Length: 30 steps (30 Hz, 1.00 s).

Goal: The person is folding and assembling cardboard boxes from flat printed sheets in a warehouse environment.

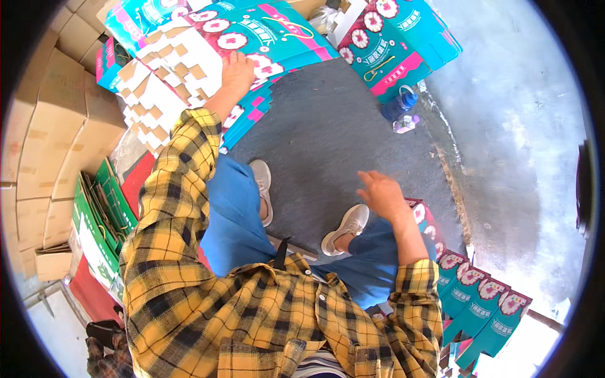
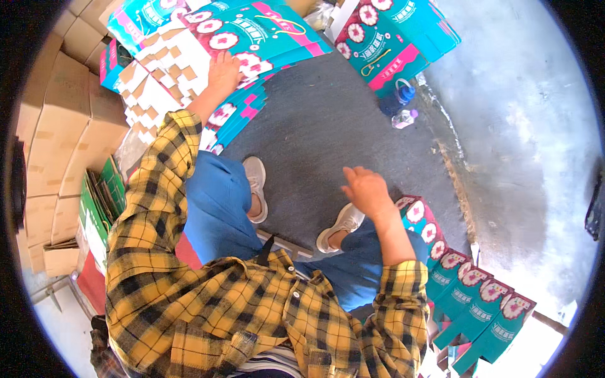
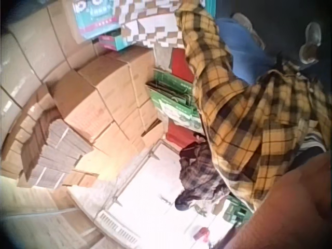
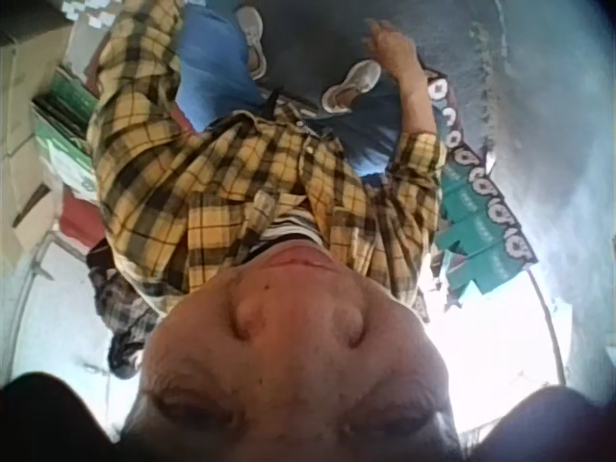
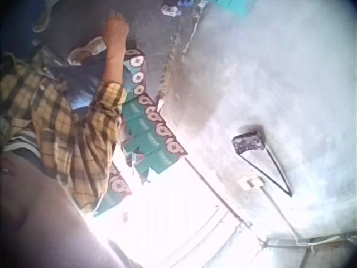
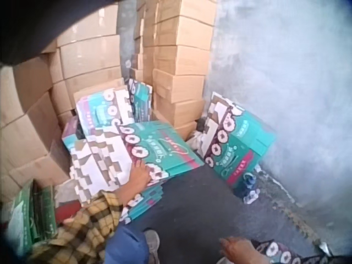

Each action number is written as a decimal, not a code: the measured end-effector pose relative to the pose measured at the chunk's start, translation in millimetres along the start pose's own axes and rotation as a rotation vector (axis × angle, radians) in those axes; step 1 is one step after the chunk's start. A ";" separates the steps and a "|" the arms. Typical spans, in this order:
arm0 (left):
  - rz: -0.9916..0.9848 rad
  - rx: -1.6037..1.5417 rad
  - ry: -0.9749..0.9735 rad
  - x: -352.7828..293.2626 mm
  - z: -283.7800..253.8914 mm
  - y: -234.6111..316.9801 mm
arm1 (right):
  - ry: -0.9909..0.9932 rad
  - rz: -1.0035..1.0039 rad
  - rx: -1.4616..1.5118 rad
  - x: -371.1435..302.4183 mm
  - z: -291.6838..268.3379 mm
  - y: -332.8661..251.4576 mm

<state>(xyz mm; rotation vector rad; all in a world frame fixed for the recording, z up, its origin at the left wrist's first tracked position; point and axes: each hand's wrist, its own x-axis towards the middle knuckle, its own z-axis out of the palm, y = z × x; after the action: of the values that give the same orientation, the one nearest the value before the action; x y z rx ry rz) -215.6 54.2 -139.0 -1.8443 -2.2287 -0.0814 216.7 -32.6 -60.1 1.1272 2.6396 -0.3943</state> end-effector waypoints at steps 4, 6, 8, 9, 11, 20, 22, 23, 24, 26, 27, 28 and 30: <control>-0.023 0.091 -0.023 5.2 24.0 -8.8 | 0.166 -0.104 0.014 1.6 7.0 -8.4; 0.008 0.117 0.048 14.0 38.8 -2.0 | 0.186 -0.068 0.031 -5.3 0.9 -7.5; 0.097 0.096 0.188 27.3 51.4 2.3 | 0.057 0.030 0.004 -11.6 -5.8 -1.2; 0.237 0.004 0.104 34.3 56.0 22.0 | 0.020 0.081 -0.011 -24.0 -7.2 7.4; 0.275 -0.054 0.262 32.6 85.7 14.2 | 0.052 0.085 0.010 -28.9 -11.0 13.2; 0.360 0.095 0.052 28.7 -15.6 55.7 | 0.084 0.113 0.095 -68.2 -13.8 45.9; 0.415 0.096 0.072 24.0 -61.2 64.3 | 0.205 0.143 0.120 -84.4 -32.3 50.5; 0.431 0.110 0.078 21.8 -84.4 66.1 | 0.305 0.158 0.135 -90.4 -42.5 51.6; 0.426 0.106 0.125 12.0 -108.7 55.5 | 0.373 0.165 0.173 -94.3 -59.9 50.9; 0.336 0.129 0.153 5.1 -135.5 30.1 | 0.642 0.130 0.299 -107.6 -70.0 61.5; 0.343 0.145 0.149 -0.7 -153.7 34.4 | 0.843 0.102 0.379 -120.2 -67.4 75.8; 0.357 0.112 0.199 -10.3 -171.9 57.3 | 0.936 0.151 0.448 -136.4 -58.3 92.5; 0.423 0.058 0.301 -27.2 -197.7 93.6 | 1.047 0.320 0.558 -178.2 -33.9 124.4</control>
<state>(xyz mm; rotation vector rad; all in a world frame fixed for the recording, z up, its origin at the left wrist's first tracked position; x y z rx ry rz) -89.6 7.4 35.7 -2.0700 -1.5962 -0.1995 423.5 -56.9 10.8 2.4417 3.1342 -0.6174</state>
